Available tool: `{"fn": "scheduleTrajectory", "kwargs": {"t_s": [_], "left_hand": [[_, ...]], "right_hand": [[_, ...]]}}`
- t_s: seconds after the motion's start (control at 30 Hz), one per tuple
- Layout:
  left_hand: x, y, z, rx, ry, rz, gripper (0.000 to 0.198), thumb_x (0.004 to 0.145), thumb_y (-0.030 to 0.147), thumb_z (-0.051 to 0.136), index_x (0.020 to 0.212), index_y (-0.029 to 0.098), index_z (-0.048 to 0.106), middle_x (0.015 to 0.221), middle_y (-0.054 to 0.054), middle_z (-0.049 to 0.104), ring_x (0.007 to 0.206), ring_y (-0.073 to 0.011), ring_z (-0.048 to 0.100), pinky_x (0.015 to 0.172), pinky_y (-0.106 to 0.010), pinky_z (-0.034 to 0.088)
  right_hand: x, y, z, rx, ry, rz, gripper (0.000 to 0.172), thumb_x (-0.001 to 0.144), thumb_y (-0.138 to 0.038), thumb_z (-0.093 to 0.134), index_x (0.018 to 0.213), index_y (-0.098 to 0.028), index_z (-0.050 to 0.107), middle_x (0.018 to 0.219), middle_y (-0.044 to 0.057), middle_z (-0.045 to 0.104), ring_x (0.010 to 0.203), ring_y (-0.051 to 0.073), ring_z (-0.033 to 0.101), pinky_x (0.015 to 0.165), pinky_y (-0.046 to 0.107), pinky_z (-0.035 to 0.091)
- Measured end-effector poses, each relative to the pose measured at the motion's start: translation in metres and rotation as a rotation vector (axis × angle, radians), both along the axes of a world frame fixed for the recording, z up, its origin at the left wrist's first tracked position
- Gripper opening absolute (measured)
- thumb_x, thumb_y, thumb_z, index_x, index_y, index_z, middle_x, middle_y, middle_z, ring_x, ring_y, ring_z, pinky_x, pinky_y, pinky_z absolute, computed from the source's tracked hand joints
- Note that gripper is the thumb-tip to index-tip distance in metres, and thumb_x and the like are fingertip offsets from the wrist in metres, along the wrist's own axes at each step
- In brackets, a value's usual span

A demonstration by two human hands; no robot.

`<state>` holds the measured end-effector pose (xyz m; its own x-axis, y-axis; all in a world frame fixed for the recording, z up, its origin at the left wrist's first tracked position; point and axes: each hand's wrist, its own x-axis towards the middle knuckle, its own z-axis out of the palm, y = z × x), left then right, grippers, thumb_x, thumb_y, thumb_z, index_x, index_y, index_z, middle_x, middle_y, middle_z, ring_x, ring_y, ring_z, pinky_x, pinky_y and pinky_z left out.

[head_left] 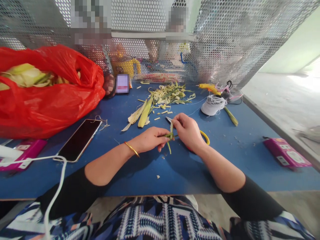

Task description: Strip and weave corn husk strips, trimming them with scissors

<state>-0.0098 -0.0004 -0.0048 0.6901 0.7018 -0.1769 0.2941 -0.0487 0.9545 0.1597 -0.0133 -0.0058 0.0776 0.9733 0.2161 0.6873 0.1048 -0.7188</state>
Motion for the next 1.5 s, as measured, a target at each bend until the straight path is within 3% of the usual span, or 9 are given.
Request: {"fn": "scheduleTrajectory", "kwargs": {"t_s": [0.17,0.37,0.6,0.73,0.83,0.97,1.07,1.23,1.5], "left_hand": [[-0.001,0.001,0.002,-0.121,-0.047,0.029,0.019,0.081,0.024,0.060,0.064,0.019,0.058,0.055,0.005,0.055,0.048,-0.0079,0.052,0.054,-0.022,0.039],[0.006,-0.006,0.000,-0.169,-0.031,0.127,0.022,0.081,0.030,0.067,0.063,0.017,0.065,0.051,0.004,0.058,0.045,-0.0089,0.051,0.051,-0.023,0.040],[0.009,-0.011,-0.007,-0.008,0.036,0.179,0.035,0.079,0.027,0.072,0.048,0.018,0.060,0.046,0.003,0.058,0.044,-0.0079,0.051,0.051,-0.022,0.039],[0.009,-0.006,-0.003,-0.152,-0.049,0.385,0.026,0.081,0.026,0.071,0.057,0.017,0.067,0.050,0.002,0.062,0.046,-0.0083,0.055,0.055,-0.022,0.046],[0.006,0.000,0.000,-0.293,-0.189,0.566,0.016,0.083,0.029,0.072,0.073,0.017,0.074,0.064,-0.002,0.071,0.056,-0.0100,0.062,0.063,-0.024,0.052],[0.002,0.004,0.003,-0.328,-0.312,0.623,0.013,0.085,0.027,0.072,0.077,0.018,0.076,0.080,-0.005,0.077,0.066,-0.0110,0.066,0.066,-0.024,0.055],[0.002,0.002,0.004,-0.351,-0.328,0.600,0.013,0.087,0.024,0.070,0.076,0.018,0.076,0.082,-0.006,0.077,0.069,-0.0116,0.067,0.064,-0.023,0.056],[0.003,0.000,0.006,-0.239,-0.245,0.480,0.018,0.089,0.017,0.064,0.077,0.019,0.076,0.093,-0.008,0.079,0.081,-0.0161,0.073,0.075,-0.030,0.062],[0.001,0.001,0.005,-0.309,-0.320,0.539,0.016,0.086,0.017,0.068,0.071,0.019,0.076,0.086,-0.010,0.079,0.078,-0.0190,0.074,0.075,-0.033,0.062]], "right_hand": [[0.003,0.006,-0.002,-0.064,0.284,0.106,0.014,0.086,-0.029,0.054,0.074,-0.022,0.054,0.069,0.000,0.066,0.063,0.015,0.056,0.064,0.029,0.042],[-0.002,0.000,0.003,-0.043,0.106,0.097,0.014,0.085,-0.025,0.055,0.072,-0.022,0.053,0.062,-0.004,0.057,0.059,0.013,0.048,0.059,0.027,0.034],[-0.008,-0.003,-0.011,0.087,-0.143,-0.015,0.012,0.089,-0.025,0.052,0.078,-0.023,0.058,0.066,0.000,0.062,0.061,0.017,0.053,0.059,0.029,0.032],[-0.002,-0.007,-0.007,0.399,-0.301,-0.017,0.016,0.096,-0.026,0.051,0.090,-0.022,0.065,0.085,0.006,0.069,0.075,0.021,0.060,0.068,0.032,0.038],[-0.001,-0.013,-0.001,0.649,-0.409,0.188,0.021,0.101,-0.026,0.048,0.097,-0.020,0.068,0.085,0.007,0.069,0.078,0.020,0.061,0.073,0.033,0.039],[-0.010,-0.017,-0.005,0.714,-0.683,0.576,0.028,0.104,-0.018,0.040,0.100,-0.017,0.068,0.081,0.006,0.068,0.071,0.017,0.058,0.068,0.034,0.035],[-0.015,-0.015,-0.012,0.729,-0.783,0.596,0.031,0.103,-0.011,0.037,0.096,-0.014,0.067,0.080,0.007,0.068,0.071,0.018,0.058,0.068,0.034,0.035],[-0.012,-0.013,-0.016,0.714,-0.650,0.589,0.032,0.102,-0.009,0.038,0.087,-0.017,0.065,0.077,0.005,0.067,0.074,0.018,0.060,0.072,0.032,0.040],[-0.015,-0.019,-0.013,0.799,-0.569,0.679,0.038,0.101,-0.007,0.032,0.078,-0.021,0.059,0.068,0.003,0.061,0.067,0.018,0.054,0.075,0.032,0.046]]}}
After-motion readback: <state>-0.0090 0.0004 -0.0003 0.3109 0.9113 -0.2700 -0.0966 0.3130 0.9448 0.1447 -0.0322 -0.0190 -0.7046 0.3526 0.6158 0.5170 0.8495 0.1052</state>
